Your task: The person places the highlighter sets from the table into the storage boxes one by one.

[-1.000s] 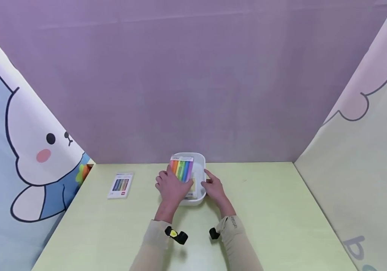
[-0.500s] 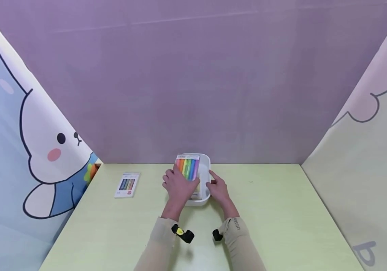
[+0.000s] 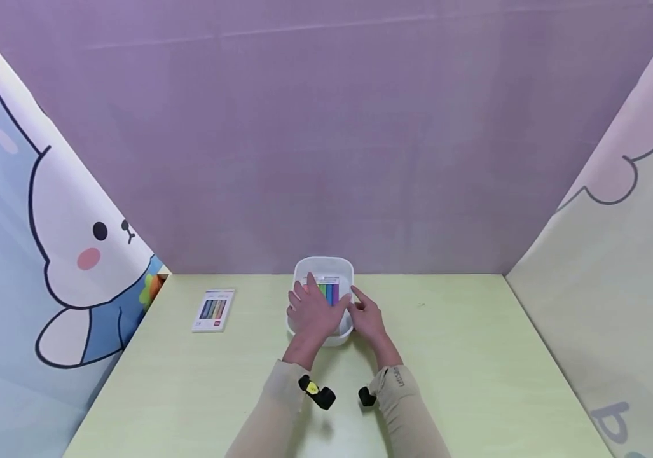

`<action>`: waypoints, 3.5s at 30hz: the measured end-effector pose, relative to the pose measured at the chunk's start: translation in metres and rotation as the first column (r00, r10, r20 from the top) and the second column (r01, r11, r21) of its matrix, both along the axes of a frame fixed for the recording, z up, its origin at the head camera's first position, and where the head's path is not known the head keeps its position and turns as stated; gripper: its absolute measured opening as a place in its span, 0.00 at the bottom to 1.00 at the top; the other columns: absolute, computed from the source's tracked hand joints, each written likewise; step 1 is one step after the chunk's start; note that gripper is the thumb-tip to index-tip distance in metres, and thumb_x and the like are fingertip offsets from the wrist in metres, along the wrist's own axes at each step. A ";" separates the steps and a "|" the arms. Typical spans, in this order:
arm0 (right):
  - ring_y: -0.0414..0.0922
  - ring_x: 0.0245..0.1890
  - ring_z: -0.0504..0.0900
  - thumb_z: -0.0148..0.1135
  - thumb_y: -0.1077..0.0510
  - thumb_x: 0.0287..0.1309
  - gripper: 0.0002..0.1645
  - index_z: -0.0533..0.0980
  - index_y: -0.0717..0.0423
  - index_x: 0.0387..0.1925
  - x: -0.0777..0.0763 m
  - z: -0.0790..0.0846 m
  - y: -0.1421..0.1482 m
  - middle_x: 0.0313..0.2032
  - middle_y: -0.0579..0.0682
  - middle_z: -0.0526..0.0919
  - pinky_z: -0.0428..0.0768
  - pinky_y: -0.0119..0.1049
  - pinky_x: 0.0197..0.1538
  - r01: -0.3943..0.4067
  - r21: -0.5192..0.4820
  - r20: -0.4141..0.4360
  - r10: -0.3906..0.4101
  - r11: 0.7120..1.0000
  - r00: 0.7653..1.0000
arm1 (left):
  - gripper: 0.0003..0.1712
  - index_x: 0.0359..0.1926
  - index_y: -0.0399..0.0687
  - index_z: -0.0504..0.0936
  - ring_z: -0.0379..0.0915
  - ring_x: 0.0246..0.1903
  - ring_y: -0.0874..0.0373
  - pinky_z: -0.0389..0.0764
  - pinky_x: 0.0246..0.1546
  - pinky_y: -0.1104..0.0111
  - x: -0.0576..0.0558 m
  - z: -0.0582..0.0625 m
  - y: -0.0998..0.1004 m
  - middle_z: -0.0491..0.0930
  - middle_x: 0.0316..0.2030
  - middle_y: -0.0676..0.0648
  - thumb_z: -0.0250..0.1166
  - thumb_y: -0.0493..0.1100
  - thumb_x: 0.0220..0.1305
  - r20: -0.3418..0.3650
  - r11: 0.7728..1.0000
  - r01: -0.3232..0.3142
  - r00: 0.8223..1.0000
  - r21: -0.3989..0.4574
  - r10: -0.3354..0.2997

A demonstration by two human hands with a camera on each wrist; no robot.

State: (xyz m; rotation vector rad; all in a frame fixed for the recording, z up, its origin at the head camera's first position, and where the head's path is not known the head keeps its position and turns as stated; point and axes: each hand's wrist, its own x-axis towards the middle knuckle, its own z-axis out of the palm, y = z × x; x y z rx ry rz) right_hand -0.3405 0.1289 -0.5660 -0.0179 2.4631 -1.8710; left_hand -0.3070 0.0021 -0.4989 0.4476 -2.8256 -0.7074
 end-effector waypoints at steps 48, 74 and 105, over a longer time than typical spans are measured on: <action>0.54 0.48 0.76 0.55 0.56 0.67 0.31 0.64 0.43 0.71 -0.003 0.007 0.000 0.50 0.62 0.78 0.79 0.44 0.47 0.047 0.092 0.018 -0.049 0.995 0.999 | 0.32 0.63 0.39 0.69 0.67 0.49 0.32 0.68 0.44 0.38 0.008 0.008 -0.246 0.68 0.55 0.31 0.58 0.53 0.64 0.055 0.957 0.198 0.980 -0.214 -0.190; 0.55 0.48 0.78 0.57 0.56 0.66 0.31 0.67 0.41 0.69 -0.005 0.003 -0.005 0.52 0.63 0.78 0.80 0.45 0.46 0.073 0.063 0.024 -0.074 0.995 0.997 | 0.61 0.71 0.36 0.54 0.54 0.54 0.27 0.57 0.52 0.32 0.003 -0.078 -0.296 0.57 0.60 0.25 0.60 0.75 0.52 0.161 0.998 0.045 0.986 -0.043 -0.037; 0.52 0.42 0.80 0.58 0.57 0.65 0.31 0.67 0.43 0.69 0.000 0.005 -0.005 0.48 0.62 0.78 0.82 0.41 0.40 0.082 0.040 0.026 -0.083 0.996 0.996 | 0.58 0.67 0.29 0.57 0.57 0.47 0.33 0.69 0.42 0.42 -0.003 -0.078 -0.290 0.61 0.51 0.26 0.65 0.68 0.51 0.182 1.000 0.000 0.983 -0.005 0.001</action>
